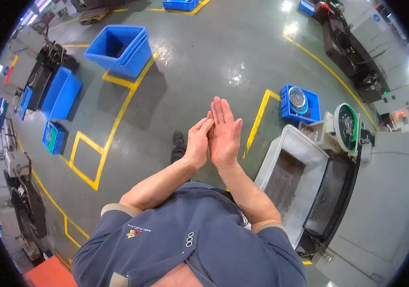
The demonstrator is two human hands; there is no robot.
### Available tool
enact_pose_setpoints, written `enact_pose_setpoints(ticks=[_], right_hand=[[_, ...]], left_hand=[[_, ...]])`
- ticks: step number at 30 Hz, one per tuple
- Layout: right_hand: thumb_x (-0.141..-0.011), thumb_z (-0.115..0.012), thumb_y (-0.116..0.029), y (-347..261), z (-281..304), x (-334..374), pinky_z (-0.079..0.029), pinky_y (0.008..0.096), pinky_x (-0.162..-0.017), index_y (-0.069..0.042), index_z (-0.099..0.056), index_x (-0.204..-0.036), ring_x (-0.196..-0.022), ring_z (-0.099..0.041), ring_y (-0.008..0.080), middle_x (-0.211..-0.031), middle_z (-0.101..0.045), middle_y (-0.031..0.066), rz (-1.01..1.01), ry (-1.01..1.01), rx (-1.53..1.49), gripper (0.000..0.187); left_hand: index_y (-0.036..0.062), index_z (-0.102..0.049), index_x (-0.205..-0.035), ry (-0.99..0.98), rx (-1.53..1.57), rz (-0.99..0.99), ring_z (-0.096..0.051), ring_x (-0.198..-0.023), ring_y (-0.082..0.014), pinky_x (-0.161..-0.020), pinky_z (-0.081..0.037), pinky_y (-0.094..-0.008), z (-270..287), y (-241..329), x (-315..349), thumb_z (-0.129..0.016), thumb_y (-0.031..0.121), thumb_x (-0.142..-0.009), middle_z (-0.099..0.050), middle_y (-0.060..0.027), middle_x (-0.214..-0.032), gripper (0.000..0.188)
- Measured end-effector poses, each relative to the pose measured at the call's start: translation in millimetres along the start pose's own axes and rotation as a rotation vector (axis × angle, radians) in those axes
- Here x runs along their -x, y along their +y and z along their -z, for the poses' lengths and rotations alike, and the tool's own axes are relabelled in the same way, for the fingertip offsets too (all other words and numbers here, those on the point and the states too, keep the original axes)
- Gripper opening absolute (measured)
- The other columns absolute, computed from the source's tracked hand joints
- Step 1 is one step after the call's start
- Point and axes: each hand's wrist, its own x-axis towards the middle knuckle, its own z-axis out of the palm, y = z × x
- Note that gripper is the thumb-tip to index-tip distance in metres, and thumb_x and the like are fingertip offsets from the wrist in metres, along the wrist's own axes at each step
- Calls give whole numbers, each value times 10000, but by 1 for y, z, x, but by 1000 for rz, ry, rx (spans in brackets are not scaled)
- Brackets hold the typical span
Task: Operating industrial machinery using a handheld igniter tool to apply heat or a flame.
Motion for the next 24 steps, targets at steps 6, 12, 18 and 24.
enact_pose_setpoints(ticks=[6,12,18,24], right_hand=[[-1007,-297,-699,11,-13,-174,-174,417,-1262,24,-215,-1580,-1540,-202,322,-1647,-237,207,114,92,-13,927],[-1006,-282,-707,8,-8,-297,-167,416,-1262,26,-211,-1581,-1541,-201,314,-1651,-227,204,205,168,97,935],[-1005,-282,-709,-11,58,-432,-167,412,-1263,31,-212,-1578,-1537,-211,314,-1650,-223,213,247,252,38,939],[-975,-277,-759,-76,136,-586,-196,444,-1250,3,-194,-1592,-1529,-228,333,-1641,-247,215,171,183,14,983]], left_hand=[[-32,-692,-1115,-117,-194,-30,-563,-887,-89,-806,-466,-253,-37,91,-153,-562,230,-1012,-652,12,-947,310],[38,-625,-810,-288,-242,21,-449,-756,-52,-655,-390,-229,-70,120,-294,-563,220,-1014,-546,59,-780,281],[-12,-682,-1086,-320,-277,104,-593,-946,-91,-865,-479,-246,-141,120,-424,-528,182,-1016,-673,0,-1032,257],[-15,-674,-977,-399,-334,77,-555,-749,-72,-700,-500,-254,-250,136,-567,-532,152,-1001,-614,11,-829,221]])
